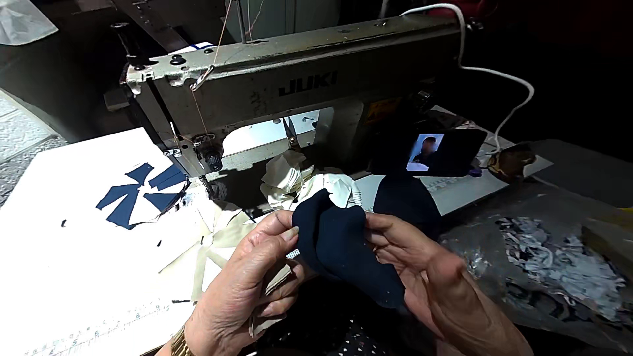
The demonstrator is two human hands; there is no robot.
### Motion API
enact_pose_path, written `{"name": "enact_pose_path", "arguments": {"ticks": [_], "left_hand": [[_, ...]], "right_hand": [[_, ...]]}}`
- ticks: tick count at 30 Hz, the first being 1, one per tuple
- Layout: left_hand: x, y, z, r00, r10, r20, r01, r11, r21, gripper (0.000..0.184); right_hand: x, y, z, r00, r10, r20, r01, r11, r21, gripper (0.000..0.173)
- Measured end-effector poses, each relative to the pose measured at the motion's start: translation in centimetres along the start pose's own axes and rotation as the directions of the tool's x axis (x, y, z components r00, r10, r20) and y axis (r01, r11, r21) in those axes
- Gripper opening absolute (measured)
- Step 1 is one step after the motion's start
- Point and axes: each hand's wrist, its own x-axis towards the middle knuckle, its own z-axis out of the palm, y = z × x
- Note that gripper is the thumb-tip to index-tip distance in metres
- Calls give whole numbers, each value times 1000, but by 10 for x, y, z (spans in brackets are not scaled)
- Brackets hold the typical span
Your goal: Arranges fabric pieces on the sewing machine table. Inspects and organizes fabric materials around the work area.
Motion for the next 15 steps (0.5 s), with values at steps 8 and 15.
{"name": "enact_pose_path", "arguments": {"ticks": [8,15], "left_hand": [[-12,-5,-10,999,-47,-15,49,971,235,16],[-16,-10,-14,978,42,203,-122,909,399,42]], "right_hand": [[10,-25,33,981,-95,-168,101,994,29,8],[18,-53,33,949,-158,273,209,963,-169,18]]}}
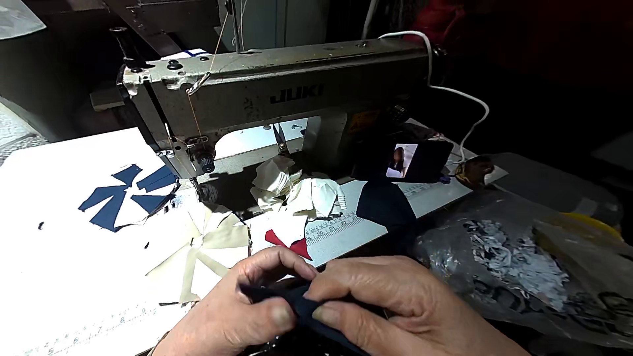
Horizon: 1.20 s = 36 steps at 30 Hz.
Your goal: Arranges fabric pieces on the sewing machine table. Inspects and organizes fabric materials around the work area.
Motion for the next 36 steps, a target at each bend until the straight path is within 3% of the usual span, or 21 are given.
{"name": "enact_pose_path", "arguments": {"ticks": [3,7,11,16,19,23,27,29,32,36], "left_hand": [[-1,3,3,996,80,-45,-73,986,148,27],[-12,10,2,988,70,-138,-27,957,290,10],[-18,21,4,969,24,-248,66,935,347,15],[-25,39,9,924,-49,-380,156,955,254,20],[-37,39,5,945,-56,-322,163,935,316,13],[-51,35,-5,971,7,-240,126,834,537,10],[-50,37,-2,957,201,-211,5,712,702,41],[-46,40,7,951,250,-180,-42,683,729,48],[-40,36,16,963,258,-80,-127,692,710,46],[-38,31,23,954,281,-102,-123,681,722,27]], "right_hand": [[0,-8,-1,1000,1,-17,-4,992,-128,18],[-6,-10,-4,988,61,-141,-94,965,-243,17],[-4,-8,-16,977,120,-179,-153,972,-180,6],[0,2,-24,957,171,-236,-197,977,-87,17],[4,3,-13,940,120,-318,-138,990,-33,14],[6,-2,11,947,24,-320,-46,997,-61,9],[9,-4,30,971,-69,-231,47,994,-99,7],[11,-3,38,977,-107,-184,86,989,-117,9],[14,-5,46,974,-161,-161,134,977,-167,9],[13,-6,47,957,-190,-217,148,969,-197,9]]}}
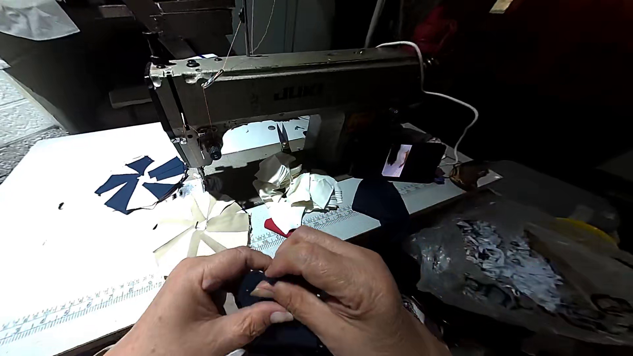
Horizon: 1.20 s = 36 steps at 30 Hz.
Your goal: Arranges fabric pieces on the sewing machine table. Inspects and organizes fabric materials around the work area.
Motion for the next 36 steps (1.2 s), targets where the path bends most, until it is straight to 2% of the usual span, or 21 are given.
{"name": "enact_pose_path", "arguments": {"ticks": [3,6,9,10,12,13,14,17,19,21,23,25,28,32,36], "left_hand": [[-1,1,2,999,0,-40,4,996,84,17],[-1,5,3,999,-11,-34,13,998,66,15],[-2,8,2,998,-39,-52,41,998,44,16],[-3,10,1,995,-52,-82,56,997,48,16],[-4,13,0,979,-84,-188,96,994,54,16],[-4,15,-1,965,-96,-246,111,993,45,16],[-4,18,-2,948,-114,-298,128,991,28,15],[-7,27,-11,885,-153,-440,170,985,0,12],[-11,32,-22,855,-148,-497,196,979,46,12],[-18,30,-35,834,-147,-532,220,972,77,14],[-26,26,-45,820,-172,-546,220,975,24,17],[-32,25,-49,803,-218,-555,236,971,-40,18],[-43,26,-51,823,-223,-523,258,966,-6,15],[-70,32,-65,907,-222,-358,265,961,76,4],[-98,30,-71,898,-308,-313,329,944,15,10]], "right_hand": [[-2,0,2,995,9,-100,-12,1000,-22,11],[-3,0,6,985,-1,-172,-12,997,-70,10],[-5,5,12,978,79,-193,-76,997,21,14],[-6,8,13,981,136,-141,-122,987,106,23],[-11,14,10,970,218,108,-241,922,304,52],[-14,17,9,944,218,248,-302,873,382,62],[-16,21,10,915,198,352,-348,829,438,64],[-22,30,17,876,152,458,-374,814,445,36],[-23,33,16,887,169,430,-370,817,442,19],[-22,33,9,900,226,372,-396,779,487,12],[-19,32,2,913,274,303,-397,772,497,12],[-18,31,-1,915,321,247,-399,816,419,12],[-17,27,1,911,354,213,-406,862,303,6],[-25,34,-6,926,216,310,-294,927,233,11],[-25,38,-15,884,173,434,-317,905,284,18]]}}
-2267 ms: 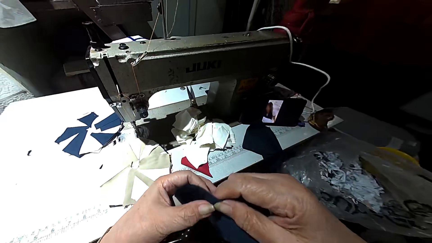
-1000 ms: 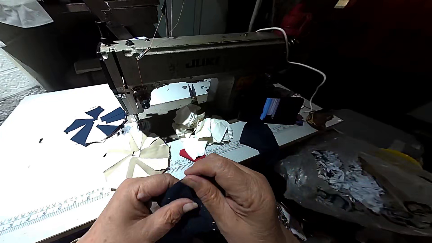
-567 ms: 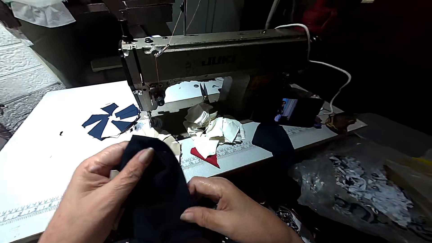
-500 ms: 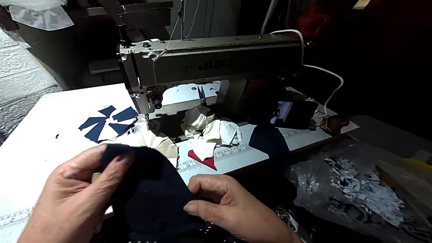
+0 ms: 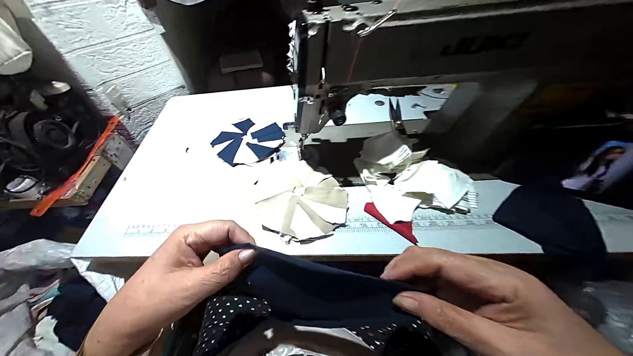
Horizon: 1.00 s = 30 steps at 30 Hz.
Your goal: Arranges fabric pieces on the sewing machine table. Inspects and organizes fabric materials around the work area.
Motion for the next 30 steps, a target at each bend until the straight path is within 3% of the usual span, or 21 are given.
{"name": "enact_pose_path", "arguments": {"ticks": [4,8,11,14,17,22,24,26,30], "left_hand": [[-3,2,-7,996,-31,-78,25,997,-74,13],[20,13,-12,986,-30,-162,5,989,-151,20],[55,10,-17,984,-37,-172,18,994,-111,27],[97,-17,-24,984,-104,-145,100,994,-35,25],[130,-54,-27,975,-175,-139,199,962,187,24],[151,-81,-20,969,-157,-189,219,900,376,22],[150,-79,-20,972,-111,-205,174,930,323,20],[142,-65,-21,976,-108,-190,135,982,133,16],[114,-29,-35,988,-154,-15,148,968,-200,16]], "right_hand": [[13,-3,2,998,46,-34,-42,993,109,24],[42,2,6,969,43,-245,1,984,176,24],[65,8,5,931,101,-351,-32,980,196,26],[81,24,-1,898,160,-411,-151,987,55,32],[90,48,-6,885,196,-422,-282,948,-151,31],[93,56,-1,862,216,-458,-388,863,-323,27],[92,55,-1,864,211,-457,-367,886,-285,27],[89,51,-2,875,206,-438,-320,925,-205,29],[80,32,-8,923,177,-343,-203,978,-44,27]]}}
